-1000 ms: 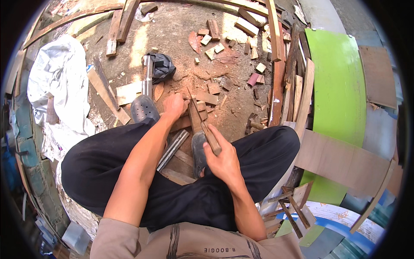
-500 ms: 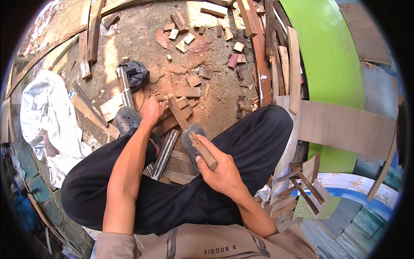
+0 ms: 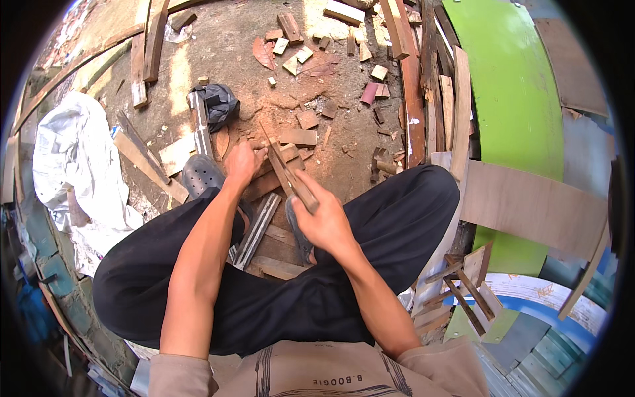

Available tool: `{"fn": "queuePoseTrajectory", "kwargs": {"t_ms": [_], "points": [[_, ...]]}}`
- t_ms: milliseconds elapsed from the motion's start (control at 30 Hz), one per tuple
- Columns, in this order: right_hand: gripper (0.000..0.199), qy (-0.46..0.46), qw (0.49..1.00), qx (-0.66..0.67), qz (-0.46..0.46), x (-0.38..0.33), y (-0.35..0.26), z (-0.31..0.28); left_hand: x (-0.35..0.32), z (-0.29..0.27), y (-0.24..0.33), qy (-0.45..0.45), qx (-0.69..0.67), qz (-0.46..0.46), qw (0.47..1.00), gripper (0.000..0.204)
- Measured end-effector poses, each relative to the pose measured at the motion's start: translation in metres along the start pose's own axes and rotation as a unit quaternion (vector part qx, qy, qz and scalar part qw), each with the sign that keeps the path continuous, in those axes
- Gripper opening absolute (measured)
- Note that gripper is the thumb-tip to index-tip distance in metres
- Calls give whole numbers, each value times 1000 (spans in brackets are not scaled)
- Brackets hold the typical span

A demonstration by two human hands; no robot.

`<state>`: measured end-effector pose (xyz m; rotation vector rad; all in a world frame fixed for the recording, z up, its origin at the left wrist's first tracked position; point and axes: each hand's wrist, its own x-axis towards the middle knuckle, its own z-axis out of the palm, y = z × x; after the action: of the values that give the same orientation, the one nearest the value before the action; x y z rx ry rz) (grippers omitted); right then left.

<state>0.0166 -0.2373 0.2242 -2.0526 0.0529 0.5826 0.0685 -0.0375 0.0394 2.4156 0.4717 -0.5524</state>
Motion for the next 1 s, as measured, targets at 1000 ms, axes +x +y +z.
{"fn": "queuePoseTrajectory", "kwargs": {"t_ms": [1000], "points": [[52, 6, 999, -36, -37, 9, 20, 16, -1, 11, 3, 17, -14, 6, 1000, 29]]}}
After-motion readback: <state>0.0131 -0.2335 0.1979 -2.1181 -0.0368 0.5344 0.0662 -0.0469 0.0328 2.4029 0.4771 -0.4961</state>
